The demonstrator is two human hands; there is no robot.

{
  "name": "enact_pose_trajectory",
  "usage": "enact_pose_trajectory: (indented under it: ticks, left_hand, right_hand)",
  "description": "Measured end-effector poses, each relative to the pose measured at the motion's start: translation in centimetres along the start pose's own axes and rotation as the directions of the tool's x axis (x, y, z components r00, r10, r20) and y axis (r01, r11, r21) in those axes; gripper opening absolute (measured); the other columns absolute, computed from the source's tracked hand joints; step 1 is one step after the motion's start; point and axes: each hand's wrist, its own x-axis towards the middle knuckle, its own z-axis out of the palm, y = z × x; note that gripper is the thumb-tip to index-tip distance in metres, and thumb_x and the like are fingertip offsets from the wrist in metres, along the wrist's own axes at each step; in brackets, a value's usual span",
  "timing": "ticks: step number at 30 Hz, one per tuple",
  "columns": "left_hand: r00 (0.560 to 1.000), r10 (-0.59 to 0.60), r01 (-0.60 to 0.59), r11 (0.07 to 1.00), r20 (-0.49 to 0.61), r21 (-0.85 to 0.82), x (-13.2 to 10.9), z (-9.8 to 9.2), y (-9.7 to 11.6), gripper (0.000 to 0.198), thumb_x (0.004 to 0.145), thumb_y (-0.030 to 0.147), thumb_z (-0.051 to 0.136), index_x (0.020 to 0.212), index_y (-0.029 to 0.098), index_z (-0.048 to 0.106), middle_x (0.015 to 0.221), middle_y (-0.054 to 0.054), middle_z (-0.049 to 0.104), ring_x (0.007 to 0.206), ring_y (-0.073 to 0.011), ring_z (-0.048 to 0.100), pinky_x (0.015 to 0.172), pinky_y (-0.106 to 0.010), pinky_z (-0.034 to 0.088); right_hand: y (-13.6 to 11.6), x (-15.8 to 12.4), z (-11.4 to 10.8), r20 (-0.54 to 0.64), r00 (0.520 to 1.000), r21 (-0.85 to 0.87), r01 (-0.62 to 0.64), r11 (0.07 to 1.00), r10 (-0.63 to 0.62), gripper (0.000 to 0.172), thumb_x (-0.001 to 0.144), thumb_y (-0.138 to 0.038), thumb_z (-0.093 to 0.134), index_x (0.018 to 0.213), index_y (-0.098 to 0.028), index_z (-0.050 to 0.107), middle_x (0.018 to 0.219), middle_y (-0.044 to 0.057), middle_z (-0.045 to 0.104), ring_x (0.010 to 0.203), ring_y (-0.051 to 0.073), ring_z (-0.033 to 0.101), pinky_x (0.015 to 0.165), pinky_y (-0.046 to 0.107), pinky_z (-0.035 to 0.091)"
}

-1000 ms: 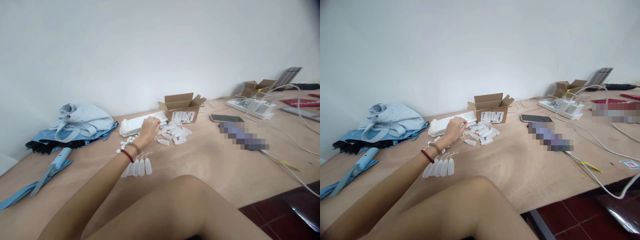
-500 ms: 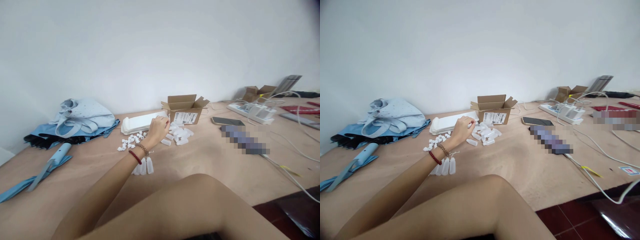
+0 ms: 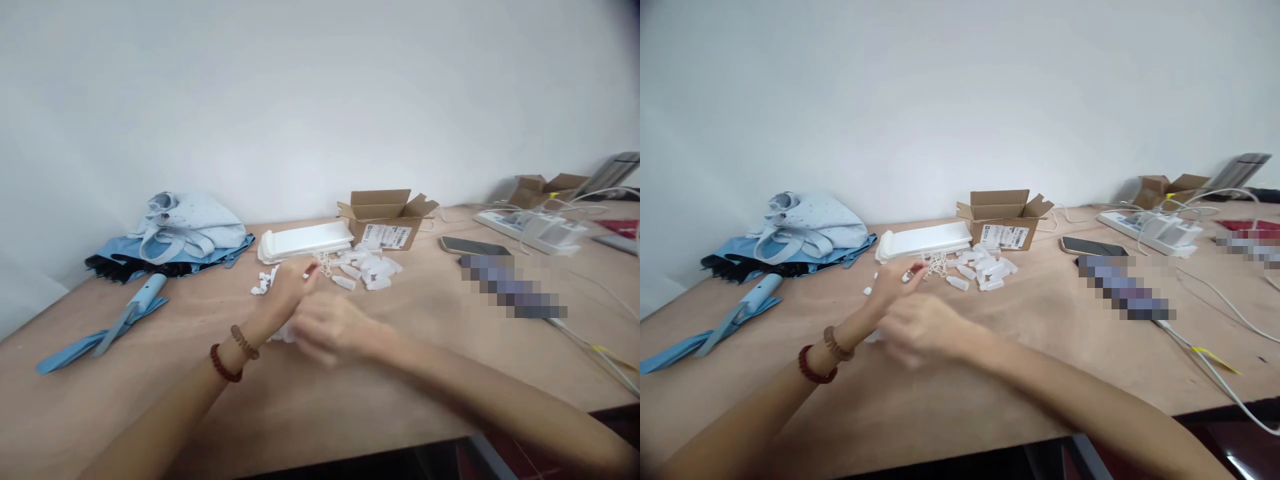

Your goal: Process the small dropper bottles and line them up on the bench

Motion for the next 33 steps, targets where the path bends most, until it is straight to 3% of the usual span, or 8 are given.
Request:
enact_pose_trajectory:
  ticks: [1,2,5,10,14,18,26,33]
  left_hand:
    - [0.998,-0.065,0.064,0.997,-0.02,-0.044,-0.6,-0.5,-0.6,0.013,0.085,0.022,0.051,0.082,0.018,0.064,0.085,-0.004,0.07,0.078,-0.0184,0.062,0.074,-0.031,0.047]
    - [0.992,-0.118,0.115,0.99,-0.032,-0.087,-1.2,-0.8,-1.1,0.014,0.085,0.023,0.052,0.083,0.018,0.065,0.085,-0.004,0.07,0.077,-0.0179,0.062,0.072,-0.03,0.047]
    - [0.969,-0.245,0.233,0.95,-0.036,-0.207,-2.5,-1.0,-2.0,0.015,0.083,0.027,0.055,0.084,0.018,0.066,0.084,-0.003,0.071,0.074,-0.0171,0.063,0.071,-0.028,0.048]
    - [0.919,-0.392,0.372,0.821,0.047,-0.432,-3.8,-0.4,-2.6,0.016,0.078,0.031,0.063,0.084,0.017,0.067,0.089,-0.005,0.071,0.086,-0.0195,0.064,0.082,-0.032,0.049]
    - [0.87,-0.463,0.463,0.653,0.167,-0.6,-4.5,-0.4,-2.3,0.02,0.073,0.033,0.069,0.083,0.016,0.067,0.091,-0.006,0.071,0.089,-0.0202,0.065,0.085,-0.033,0.05]
    - [0.829,-0.49,0.533,0.542,0.271,-0.65,-4.9,-0.6,-1.0,0.023,0.069,0.033,0.072,0.084,0.017,0.068,0.092,-0.006,0.071,0.087,-0.0208,0.066,0.08,-0.034,0.052]
    - [0.865,-0.406,0.491,0.559,0.296,-0.668,-5.8,0.3,0.4,0.017,0.076,0.031,0.068,0.086,0.017,0.066,0.087,-0.003,0.069,0.086,-0.0183,0.065,0.08,-0.03,0.051]
    - [0.971,-0.206,0.24,0.775,0.126,-0.585,-6.4,1.1,-0.2,0.011,0.08,0.03,0.063,0.083,0.019,0.065,0.088,-0.004,0.064,0.086,-0.0175,0.061,0.078,-0.031,0.049]
  right_hand:
    - [1.5,-0.5,-0.2,0.027,0.999,-0.026,-0.023,0.999,0.024,0.02,0.092,-0.026,0.042,0.092,-0.017,0.061,0.087,0.005,0.061,0.079,0.016,0.055,0.07,0.029,0.049]
    - [3.2,-1.1,-0.3,-0.004,0.986,-0.094,-0.167,0.981,0.167,0.023,0.093,-0.022,0.039,0.088,-0.017,0.061,0.082,0.006,0.06,0.075,0.017,0.054,0.068,0.03,0.048]
    - [7.2,-2.9,0.1,-0.028,0.959,-0.143,-0.283,0.948,0.282,0.024,0.094,-0.022,0.038,0.098,-0.015,0.06,0.093,0.012,0.06,0.089,0.023,0.053,0.078,0.037,0.046]
    - [8.1,-3.8,1.7,0.105,0.93,-0.272,-0.314,0.91,0.352,0.02,0.093,-0.022,0.041,0.1,-0.016,0.059,0.092,0.011,0.062,0.092,0.026,0.052,0.081,0.04,0.044]
    - [6.0,-3.7,1.8,0.005,0.901,0.072,-0.433,0.899,0.434,0.022,0.089,-0.015,0.046,0.111,-0.015,0.05,0.104,0.011,0.062,0.099,0.022,0.055,0.086,0.037,0.045]
    - [3.4,-3.4,1.5,-0.049,0.813,0.53,-0.471,0.705,0.581,0.023,0.087,-0.016,0.05,0.109,-0.019,0.045,0.104,0.007,0.061,0.098,0.017,0.058,0.085,0.032,0.049]
    - [1.5,-3.2,1.3,-0.005,0.843,0.613,-0.422,0.667,0.538,0.03,0.083,-0.011,0.054,0.109,-0.021,0.043,0.105,0.006,0.06,0.096,0.017,0.06,0.084,0.032,0.049]
    - [1.3,-3.3,1.8,0.067,0.856,0.615,-0.44,0.654,0.513,0.035,0.082,-0.013,0.057,0.112,-0.021,0.041,0.11,0.007,0.06,0.095,0.018,0.061,0.084,0.035,0.048]
